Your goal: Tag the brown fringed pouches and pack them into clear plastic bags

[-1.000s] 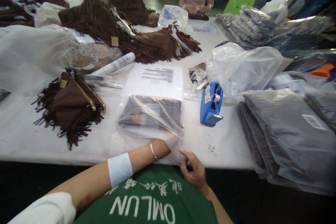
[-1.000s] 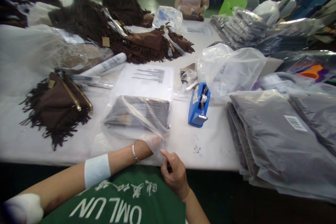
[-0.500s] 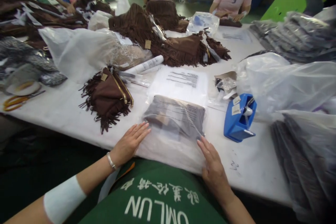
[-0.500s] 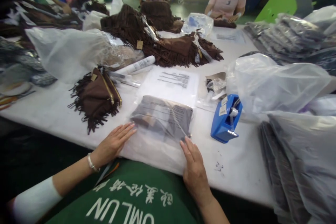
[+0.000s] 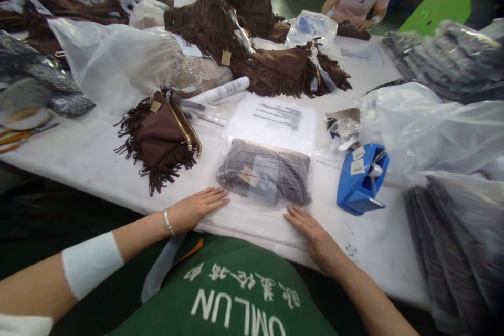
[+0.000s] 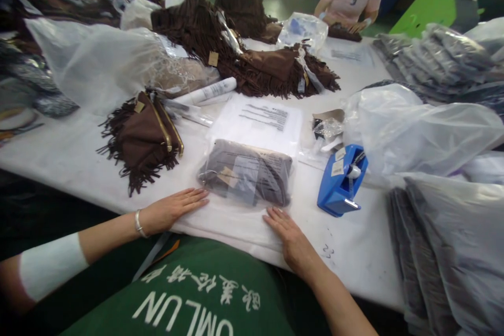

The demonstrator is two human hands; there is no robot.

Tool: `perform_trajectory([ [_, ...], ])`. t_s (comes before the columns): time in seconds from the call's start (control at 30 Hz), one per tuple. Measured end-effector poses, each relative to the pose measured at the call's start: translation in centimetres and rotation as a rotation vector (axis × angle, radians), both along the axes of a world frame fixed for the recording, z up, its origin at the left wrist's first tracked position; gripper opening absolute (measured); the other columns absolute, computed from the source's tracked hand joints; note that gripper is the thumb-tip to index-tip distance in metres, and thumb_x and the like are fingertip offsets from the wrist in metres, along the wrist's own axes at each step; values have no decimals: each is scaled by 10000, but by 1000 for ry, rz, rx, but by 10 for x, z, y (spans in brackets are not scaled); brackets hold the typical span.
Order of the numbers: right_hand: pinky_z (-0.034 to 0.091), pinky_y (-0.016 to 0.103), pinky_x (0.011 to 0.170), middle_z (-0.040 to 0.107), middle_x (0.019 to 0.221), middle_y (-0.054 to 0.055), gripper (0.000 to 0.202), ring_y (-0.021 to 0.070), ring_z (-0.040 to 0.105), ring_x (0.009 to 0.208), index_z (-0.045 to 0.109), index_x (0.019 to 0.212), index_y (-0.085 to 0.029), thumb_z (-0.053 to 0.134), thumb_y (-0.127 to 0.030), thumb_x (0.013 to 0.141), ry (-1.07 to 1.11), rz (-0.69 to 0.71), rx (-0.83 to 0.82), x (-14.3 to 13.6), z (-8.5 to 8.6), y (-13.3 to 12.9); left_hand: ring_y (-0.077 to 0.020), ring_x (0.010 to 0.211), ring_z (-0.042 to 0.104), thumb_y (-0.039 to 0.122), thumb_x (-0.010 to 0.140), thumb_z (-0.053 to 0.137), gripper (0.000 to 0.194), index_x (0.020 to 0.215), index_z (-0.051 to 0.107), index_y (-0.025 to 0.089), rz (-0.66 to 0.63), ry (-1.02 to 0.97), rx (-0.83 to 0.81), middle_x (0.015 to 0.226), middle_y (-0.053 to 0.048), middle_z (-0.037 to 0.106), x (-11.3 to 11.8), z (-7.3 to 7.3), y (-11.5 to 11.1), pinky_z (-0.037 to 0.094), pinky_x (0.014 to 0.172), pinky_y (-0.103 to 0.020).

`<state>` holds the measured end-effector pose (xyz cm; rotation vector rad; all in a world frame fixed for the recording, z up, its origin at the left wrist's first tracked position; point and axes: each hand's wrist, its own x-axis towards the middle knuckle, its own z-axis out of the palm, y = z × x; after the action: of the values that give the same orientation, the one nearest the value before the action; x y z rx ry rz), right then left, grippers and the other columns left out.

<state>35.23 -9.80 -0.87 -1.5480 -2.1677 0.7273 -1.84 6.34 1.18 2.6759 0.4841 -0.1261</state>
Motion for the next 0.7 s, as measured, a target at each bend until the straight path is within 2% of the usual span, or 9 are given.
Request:
perform_trajectory([
  [0.1, 287, 514, 1095, 360, 1455, 37, 835, 214, 291, 1358, 381, 1389, -244, 356, 37, 604, -10, 69, -110, 11, 20, -6, -213, 1368, 271, -64, 671, 396, 797, 1413, 330, 220, -48, 2, -147, 1484, -72, 289, -6, 18, 5, 251, 1131, -402],
  [0.2, 341, 471, 1074, 394, 1435, 37, 736, 223, 371, 1315, 346, 1406, -265, 428, -15, 719, -26, 91, -241, 31, 42, -20, -191, 1322, 363, -37, 692, 412, 742, 1373, 404, 258, -82, -17, -309, 1429, -30, 403, -22, 41, 9, 277, 1118, -346],
  [0.3, 353, 471, 1072, 351, 1460, 54, 690, 251, 345, 1329, 298, 1430, -259, 493, -107, 786, -134, 58, -166, 47, 46, -32, -214, 1335, 340, 25, 694, 469, 756, 1401, 354, 267, -101, 7, -324, 1453, -29, 366, -38, 49, 11, 239, 1131, -372],
  [0.37, 324, 499, 1089, 299, 1486, 62, 680, 272, 272, 1362, 295, 1432, -250, 509, -139, 797, -225, 60, -22, 49, 35, -34, -232, 1370, 265, 53, 702, 471, 774, 1428, 294, 256, -84, 9, -220, 1485, -46, 301, -42, 43, 11, 167, 1149, -430],
  [0.47, 317, 501, 1100, 320, 1480, 64, 645, 242, 262, 1370, 286, 1433, -242, 389, -57, 823, -248, 112, 142, 39, 14, -25, -229, 1384, 235, 108, 762, 450, 720, 1443, 255, 238, -114, -55, -89, 1494, -65, 280, -34, 24, 13, 97, 1156, -459],
  [0.53, 323, 494, 1099, 367, 1458, 60, 644, 215, 282, 1364, 296, 1427, -235, 297, 3, 828, -196, 163, 187, 32, 4, -14, -219, 1370, 275, 145, 816, 429, 634, 1430, 291, 221, -170, -123, -77, 1473, -79, 327, -25, 12, 14, 114, 1158, -441],
  [0.6, 334, 494, 1092, 437, 1415, 56, 590, 206, 333, 1342, 354, 1400, -230, 272, -9, 860, -117, 209, 188, 28, -2, -7, -212, 1325, 365, 182, 868, 389, 512, 1380, 388, 193, -197, -223, -117, 1403, -97, 440, -19, 3, 14, 179, 1149, -417],
  [0.63, 345, 492, 1085, 478, 1383, 56, 543, 208, 372, 1321, 392, 1378, -227, 287, -39, 880, -71, 202, 184, 27, -3, -6, -206, 1281, 427, 201, 892, 364, 451, 1334, 450, 179, -158, -275, -151, 1345, -103, 508, -18, 0, 13, 238, 1131, -394],
  [0.7, 400, 460, 1051, 568, 1292, 54, 445, 208, 474, 1246, 479, 1313, -225, 345, -106, 906, 23, 73, 188, 26, -7, -9, -187, 1132, 560, 254, 930, 329, 366, 1192, 570, 169, 88, -344, -208, 1182, -89, 631, -18, -4, 7, 381, 1039, -329],
])
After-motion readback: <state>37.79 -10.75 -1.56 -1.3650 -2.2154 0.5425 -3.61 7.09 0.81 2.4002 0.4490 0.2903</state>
